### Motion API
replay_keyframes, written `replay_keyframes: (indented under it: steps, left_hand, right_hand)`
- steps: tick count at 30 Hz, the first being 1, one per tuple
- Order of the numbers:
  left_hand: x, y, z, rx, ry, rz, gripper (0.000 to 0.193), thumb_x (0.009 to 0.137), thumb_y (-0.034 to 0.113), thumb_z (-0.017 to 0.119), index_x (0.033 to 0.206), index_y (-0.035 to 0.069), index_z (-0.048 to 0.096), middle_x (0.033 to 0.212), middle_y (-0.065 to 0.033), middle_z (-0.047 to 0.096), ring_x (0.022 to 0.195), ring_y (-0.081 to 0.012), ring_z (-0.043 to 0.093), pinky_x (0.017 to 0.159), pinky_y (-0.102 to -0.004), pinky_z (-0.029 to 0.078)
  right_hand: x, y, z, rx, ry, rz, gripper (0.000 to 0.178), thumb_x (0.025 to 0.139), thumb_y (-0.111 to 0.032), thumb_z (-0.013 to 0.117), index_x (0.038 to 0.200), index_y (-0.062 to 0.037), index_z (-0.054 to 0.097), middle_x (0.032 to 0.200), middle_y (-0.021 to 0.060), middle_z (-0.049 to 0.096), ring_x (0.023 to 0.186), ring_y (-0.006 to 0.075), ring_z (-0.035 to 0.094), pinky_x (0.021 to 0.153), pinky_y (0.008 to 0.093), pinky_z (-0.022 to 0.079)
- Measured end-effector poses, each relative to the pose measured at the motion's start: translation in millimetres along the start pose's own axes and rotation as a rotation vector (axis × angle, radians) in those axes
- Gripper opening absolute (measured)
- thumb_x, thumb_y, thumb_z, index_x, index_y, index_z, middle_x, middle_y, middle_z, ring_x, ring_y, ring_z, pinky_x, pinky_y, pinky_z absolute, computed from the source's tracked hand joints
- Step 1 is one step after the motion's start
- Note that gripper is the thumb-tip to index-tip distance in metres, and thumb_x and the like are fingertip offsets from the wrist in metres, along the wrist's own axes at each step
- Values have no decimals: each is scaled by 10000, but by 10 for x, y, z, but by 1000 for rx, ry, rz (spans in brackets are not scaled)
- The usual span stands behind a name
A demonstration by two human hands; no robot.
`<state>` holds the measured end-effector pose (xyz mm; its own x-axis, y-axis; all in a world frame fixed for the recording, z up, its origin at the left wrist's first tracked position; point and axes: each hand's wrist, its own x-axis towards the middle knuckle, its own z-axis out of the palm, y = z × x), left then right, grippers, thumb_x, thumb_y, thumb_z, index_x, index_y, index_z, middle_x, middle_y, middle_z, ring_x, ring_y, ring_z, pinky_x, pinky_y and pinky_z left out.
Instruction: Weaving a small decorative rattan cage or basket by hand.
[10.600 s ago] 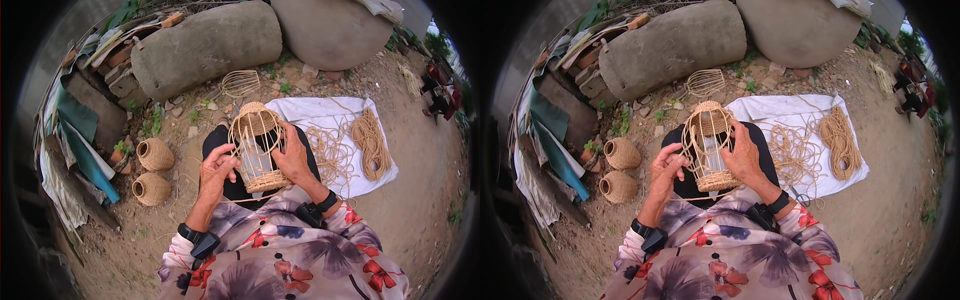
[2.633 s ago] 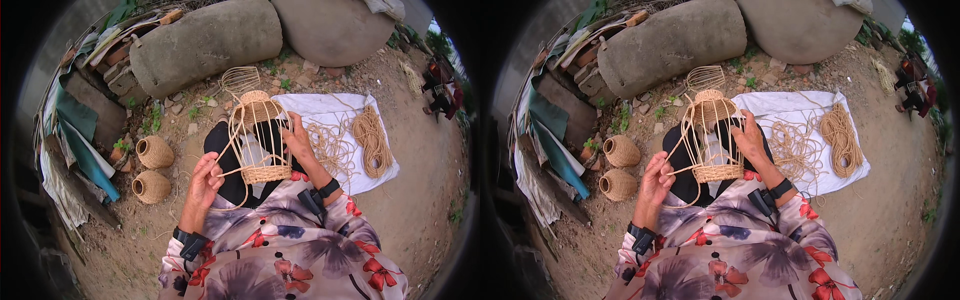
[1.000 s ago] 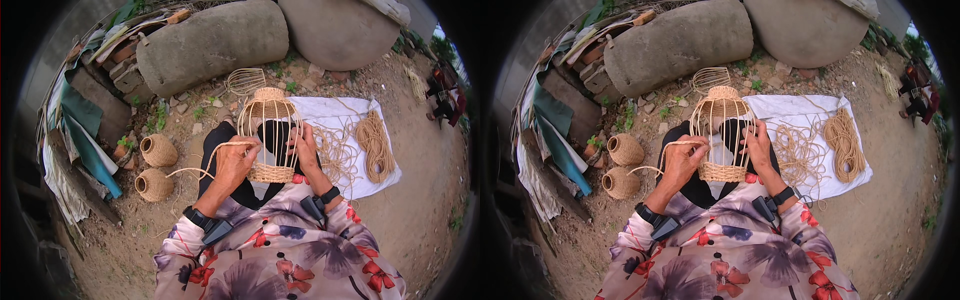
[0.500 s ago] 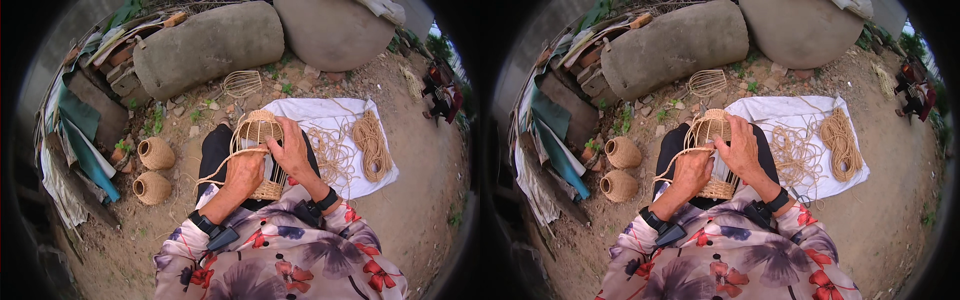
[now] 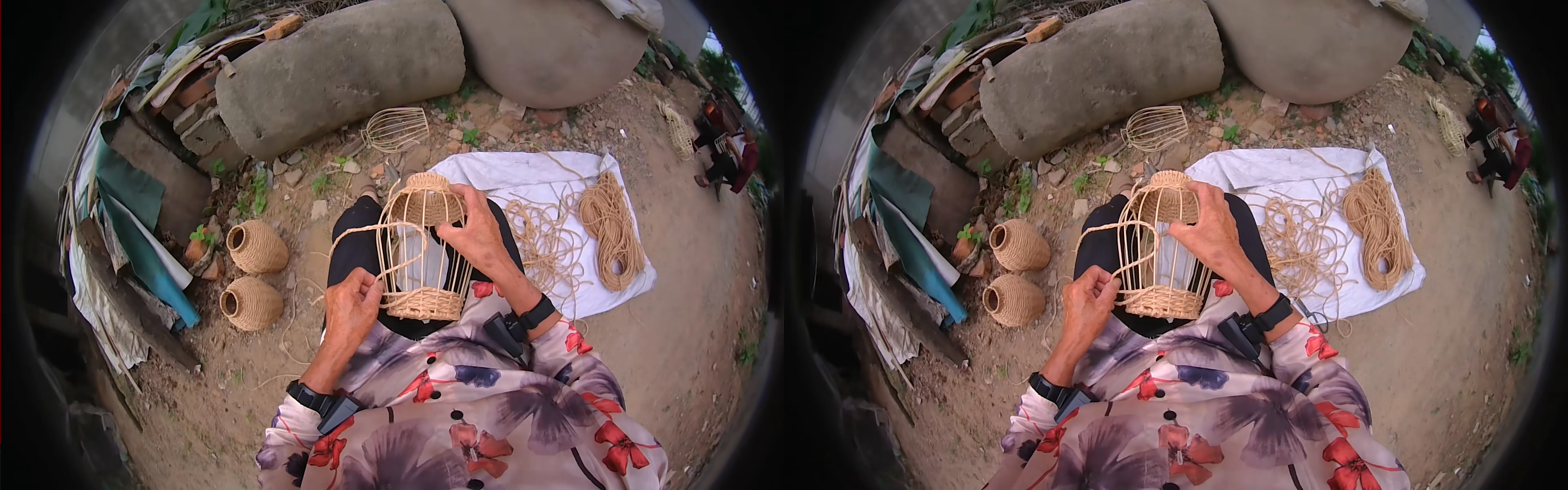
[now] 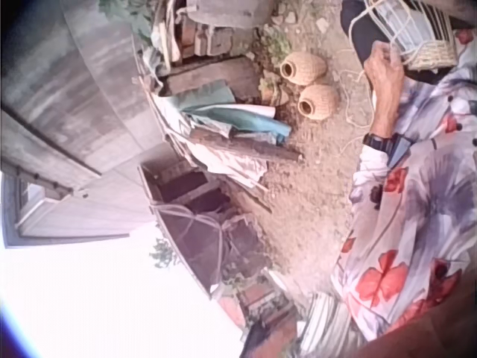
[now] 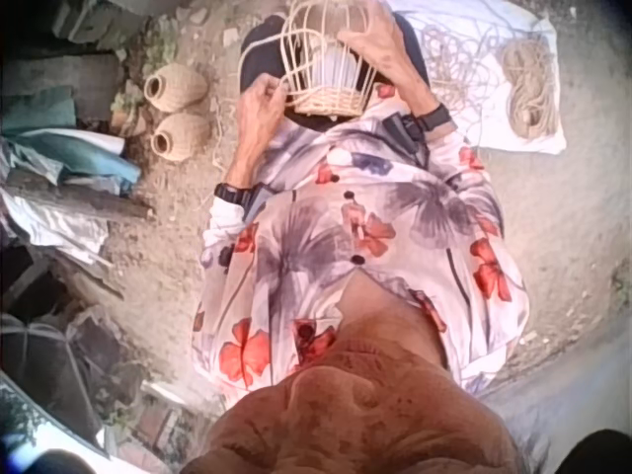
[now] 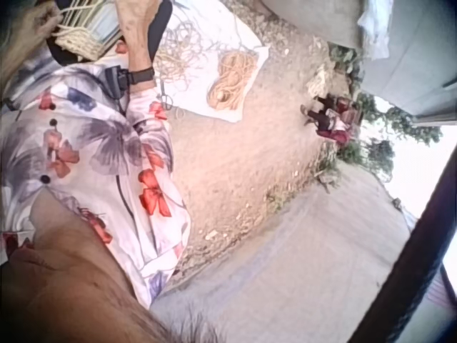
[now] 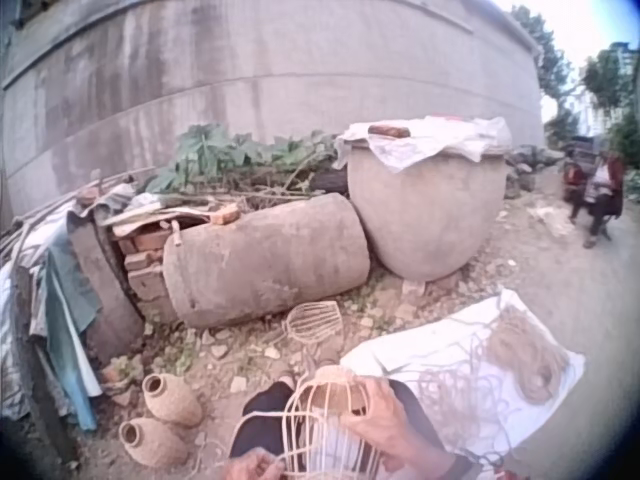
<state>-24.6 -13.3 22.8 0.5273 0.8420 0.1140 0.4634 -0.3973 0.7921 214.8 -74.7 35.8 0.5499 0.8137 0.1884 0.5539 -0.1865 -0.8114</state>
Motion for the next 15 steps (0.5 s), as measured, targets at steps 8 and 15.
replay_keyframes:
  steps: [8, 15]
  left_hand:
    - [218, 55, -175, -633, -223, -285, 109, 909, 136, 693, 956, 46, 652, 753, 9, 643, 604, -54, 585, 519, -199, 496]
    - [461, 156, 132, -162, -319, 17, 147, 856, 94, 684, 992, 53, 647, 718, -49, 658, 606, -130, 632, 550, -312, 517]
  right_hand:
    - [-26, 128, 30, 58, 35, -29, 616, 721, -171, 676, 1287, -25, 481, 1239, 185, 546, 1175, 324, 543, 1011, 389, 420]
    - [-78, 120, -8, 120, 2, -27, 581, 731, -172, 654, 1269, -25, 491, 1216, 186, 550, 1178, 332, 533, 1018, 395, 405]
